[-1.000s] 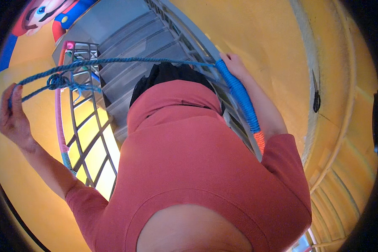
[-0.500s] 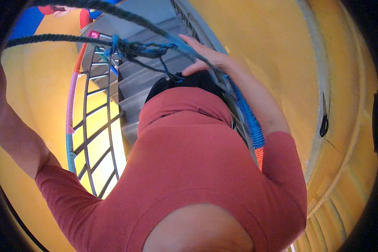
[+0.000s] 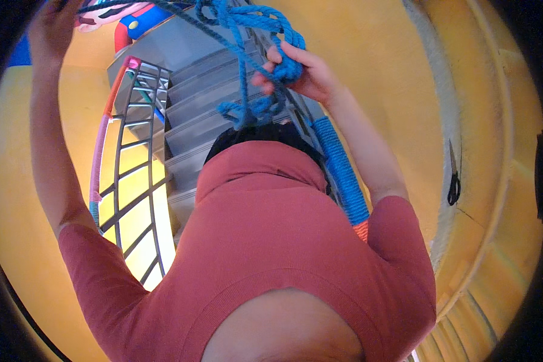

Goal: The person wraps blue rope around a staircase railing, ties it into multiple knots, and then secures the end of the rope with white tape using a pair of scissors to cut the tape.

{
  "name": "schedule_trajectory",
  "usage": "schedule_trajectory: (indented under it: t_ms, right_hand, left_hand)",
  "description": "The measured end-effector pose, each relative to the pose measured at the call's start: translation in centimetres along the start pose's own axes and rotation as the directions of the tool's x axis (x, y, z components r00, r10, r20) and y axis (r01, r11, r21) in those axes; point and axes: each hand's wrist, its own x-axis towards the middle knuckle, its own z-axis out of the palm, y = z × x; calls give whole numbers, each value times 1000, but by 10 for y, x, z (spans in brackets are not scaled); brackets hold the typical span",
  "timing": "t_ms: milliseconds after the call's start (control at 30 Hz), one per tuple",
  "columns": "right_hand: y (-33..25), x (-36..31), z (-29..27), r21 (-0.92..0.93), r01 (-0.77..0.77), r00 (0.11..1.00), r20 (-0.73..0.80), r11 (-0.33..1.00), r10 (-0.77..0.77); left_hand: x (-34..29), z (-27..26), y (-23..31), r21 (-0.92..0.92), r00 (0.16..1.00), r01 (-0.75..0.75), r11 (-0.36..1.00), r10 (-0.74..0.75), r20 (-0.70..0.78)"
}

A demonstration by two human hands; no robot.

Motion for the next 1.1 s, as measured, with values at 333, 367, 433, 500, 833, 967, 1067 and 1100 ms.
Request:
schedule_trajectory:
  t_ms: [333, 367, 433, 500, 833, 967, 1067, 1100]
  right_hand:
    - [-62, -68, -17, -475, 33, 829, -478, 879, -290]
    - [-62, -82, -27, -485, 31, 787, -528, 874, -320]
    - [-60, -107, -39, -501, 46, 713, -590, 864, -380]
    - [-60, -111, -45, -495, 96, 679, -602, 864, -420]
    - [-99, -91, -12, -714, -108, 652, -576, 691, -493]
    - [-98, -89, -19, -740, -96, 700, -526, 666, -483]
    - [-90, -92, -32, -832, -195, 703, -488, 520, -517]
    - [-85, -97, -40, -889, -215, 718, -424, 403, -552]
  left_hand:
    - [-49, 211, -6, -491, 910, 359, 794, -179, 375]
    - [-74, 250, 17, -543, 887, 356, 760, -93, 451]
    - [-122, 262, 88, -291, 830, 274, 917, -72, 554]
    - [-173, 270, 130, -372, 605, 524, 766, -28, 795]
    - [-249, 321, 232, -586, 546, 410, 699, 327, 771]
    - [-259, 316, 237, -492, 513, 672, 553, 130, 848]
    - [-268, 323, 232, -417, 470, 827, 376, -57, 881]
    - [-262, 326, 237, -376, 427, 849, 372, -63, 902]
